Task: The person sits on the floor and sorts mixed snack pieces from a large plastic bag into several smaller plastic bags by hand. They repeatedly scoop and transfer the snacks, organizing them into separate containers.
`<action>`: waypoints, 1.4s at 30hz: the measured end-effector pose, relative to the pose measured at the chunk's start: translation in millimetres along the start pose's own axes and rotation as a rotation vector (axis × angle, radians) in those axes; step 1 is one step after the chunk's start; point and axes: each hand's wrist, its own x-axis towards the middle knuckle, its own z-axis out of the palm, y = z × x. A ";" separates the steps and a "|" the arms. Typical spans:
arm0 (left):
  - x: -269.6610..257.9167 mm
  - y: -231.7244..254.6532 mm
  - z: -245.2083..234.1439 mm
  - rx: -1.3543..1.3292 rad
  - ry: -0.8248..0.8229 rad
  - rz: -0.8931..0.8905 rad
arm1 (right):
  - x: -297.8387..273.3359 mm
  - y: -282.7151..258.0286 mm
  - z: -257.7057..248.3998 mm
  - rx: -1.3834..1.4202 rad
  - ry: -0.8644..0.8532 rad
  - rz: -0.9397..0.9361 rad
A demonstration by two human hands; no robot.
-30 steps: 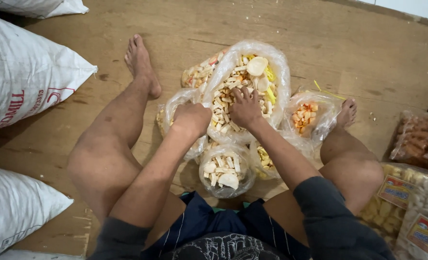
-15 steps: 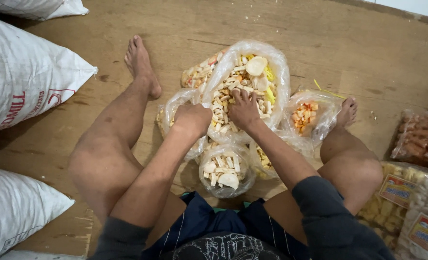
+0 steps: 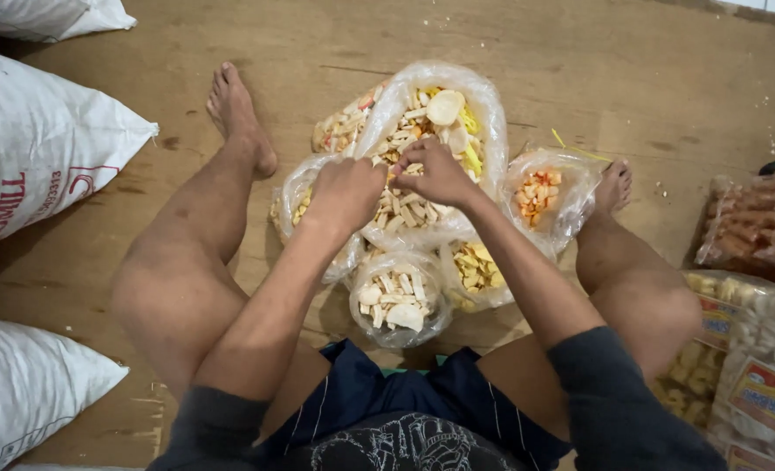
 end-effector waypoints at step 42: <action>-2.7 -12.6 3.6 -0.044 -0.338 -0.218 | 4.8 72.9 62.4 -0.894 0.173 -0.028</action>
